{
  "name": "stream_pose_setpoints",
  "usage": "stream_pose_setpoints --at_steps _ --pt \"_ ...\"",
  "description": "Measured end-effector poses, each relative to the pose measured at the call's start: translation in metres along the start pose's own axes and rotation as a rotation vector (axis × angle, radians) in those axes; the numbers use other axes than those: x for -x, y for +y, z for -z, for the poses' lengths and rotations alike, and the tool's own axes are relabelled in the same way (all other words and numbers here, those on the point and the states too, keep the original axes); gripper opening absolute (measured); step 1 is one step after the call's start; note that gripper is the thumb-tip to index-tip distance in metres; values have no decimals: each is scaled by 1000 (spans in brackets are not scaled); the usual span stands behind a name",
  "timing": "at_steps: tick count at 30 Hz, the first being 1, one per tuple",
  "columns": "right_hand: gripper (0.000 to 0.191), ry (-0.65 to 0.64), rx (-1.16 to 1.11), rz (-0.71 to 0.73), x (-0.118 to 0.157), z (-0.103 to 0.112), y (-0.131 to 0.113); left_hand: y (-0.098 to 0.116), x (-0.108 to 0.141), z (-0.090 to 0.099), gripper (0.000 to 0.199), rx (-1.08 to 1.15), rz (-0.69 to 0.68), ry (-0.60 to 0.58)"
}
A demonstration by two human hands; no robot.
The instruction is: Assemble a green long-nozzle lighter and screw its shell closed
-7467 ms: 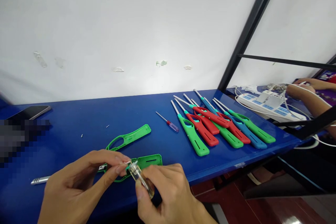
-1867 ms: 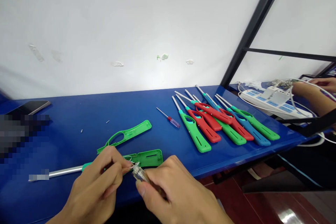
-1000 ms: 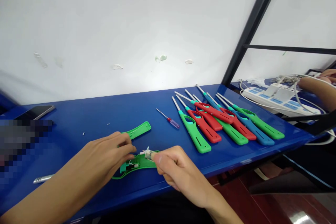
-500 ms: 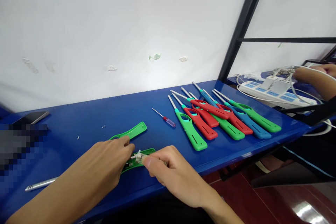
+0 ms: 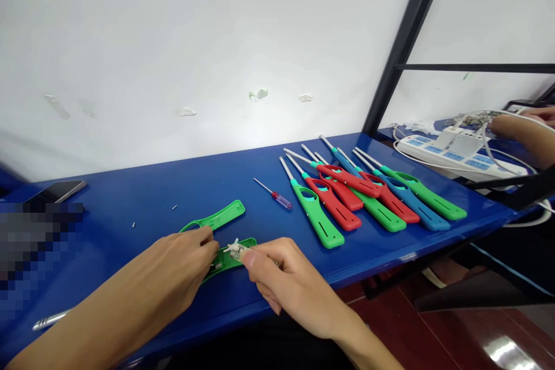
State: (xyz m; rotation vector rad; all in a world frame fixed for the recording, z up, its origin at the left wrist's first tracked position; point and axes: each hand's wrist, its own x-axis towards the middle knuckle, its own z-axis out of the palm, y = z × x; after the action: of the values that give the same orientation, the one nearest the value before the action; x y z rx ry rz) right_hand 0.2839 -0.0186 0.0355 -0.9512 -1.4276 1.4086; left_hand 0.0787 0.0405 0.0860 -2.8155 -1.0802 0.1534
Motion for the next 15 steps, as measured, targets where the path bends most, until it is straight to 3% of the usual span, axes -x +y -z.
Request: stream_pose_setpoints --at_steps 4,9,12,15 --pt "63 5 55 47 -1 0 -3 -8 3 -4 34 55 2 24" --pt "48 23 -62 -64 -2 4 -4 -22 14 -12 31 143 27 72" --pt "48 49 -95 -96 -3 7 -1 -25 23 -23 31 212 51 154" --pt "43 139 56 -17 -4 6 1 -23 30 -37 35 280 98 288"
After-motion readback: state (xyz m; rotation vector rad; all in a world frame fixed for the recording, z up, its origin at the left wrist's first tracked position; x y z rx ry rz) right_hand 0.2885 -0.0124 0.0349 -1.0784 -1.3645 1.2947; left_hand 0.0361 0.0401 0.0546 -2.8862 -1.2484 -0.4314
